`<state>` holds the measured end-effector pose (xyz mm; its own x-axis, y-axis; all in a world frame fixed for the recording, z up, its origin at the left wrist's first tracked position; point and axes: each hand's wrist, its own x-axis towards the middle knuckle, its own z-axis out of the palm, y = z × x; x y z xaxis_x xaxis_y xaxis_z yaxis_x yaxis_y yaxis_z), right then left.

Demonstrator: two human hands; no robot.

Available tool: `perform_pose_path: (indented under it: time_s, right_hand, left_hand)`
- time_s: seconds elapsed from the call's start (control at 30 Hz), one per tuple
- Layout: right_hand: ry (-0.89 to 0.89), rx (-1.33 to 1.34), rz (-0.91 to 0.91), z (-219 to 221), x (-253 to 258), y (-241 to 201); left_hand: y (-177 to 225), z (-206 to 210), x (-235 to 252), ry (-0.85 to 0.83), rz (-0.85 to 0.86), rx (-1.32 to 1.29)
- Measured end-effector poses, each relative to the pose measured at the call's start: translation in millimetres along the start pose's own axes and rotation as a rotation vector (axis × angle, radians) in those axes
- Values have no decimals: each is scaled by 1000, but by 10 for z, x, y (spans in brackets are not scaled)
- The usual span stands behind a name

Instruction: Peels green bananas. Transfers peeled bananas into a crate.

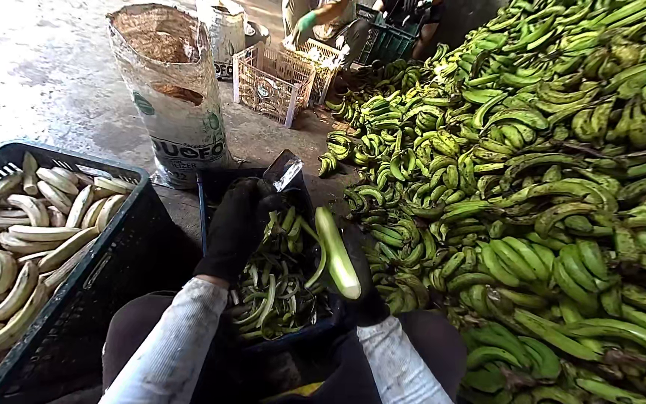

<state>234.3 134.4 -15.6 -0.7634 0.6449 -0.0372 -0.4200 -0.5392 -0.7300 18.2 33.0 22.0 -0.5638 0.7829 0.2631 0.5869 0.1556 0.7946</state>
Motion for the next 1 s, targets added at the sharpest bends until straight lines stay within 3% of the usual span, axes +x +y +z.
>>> perform_pose_path:
  time_s: [0.1, 0.17, 0.27, 0.33, 0.47, 0.57, 0.63, 0.67, 0.83, 0.93, 1.0]
  right_hand:
    - [49, 45, -48, -71, 105, -146]
    - [83, -91, -189, -119, 191, -263]
    - [206, -347, -362, -99, 290, -386]
    - [170, -400, -365, -60, 310, -387]
    - [-166, -415, -325, -88, 274, -105]
    - [-176, -221, -99, 4, 153, 24]
    - [-91, -142, -7, 77, 131, -15]
    - [-33, -185, -54, 87, 148, -49]
    - [319, -474, -504, 130, 444, -240]
    - [533, -445, -695, 324, 531, -328]
    - [588, -412, -725, 385, 566, -344]
  left_hand:
    - [163, 7, -174, -190, -18, -175]
    - [231, 128, -356, -404, 17, -225]
    - [340, 270, -614, -493, 84, -290]
    - [337, 299, -610, -478, 122, -262]
    - [147, 239, -269, -280, 148, 104]
    - [37, 57, -55, -95, 42, 175]
    - [-5, -58, -6, -18, -30, 60]
    - [56, -94, -31, -37, -68, -22]
    - [323, 269, -502, -265, -70, -413]
    - [448, 478, -712, -220, -11, -454]
    - [467, 508, -706, -178, 13, -381]
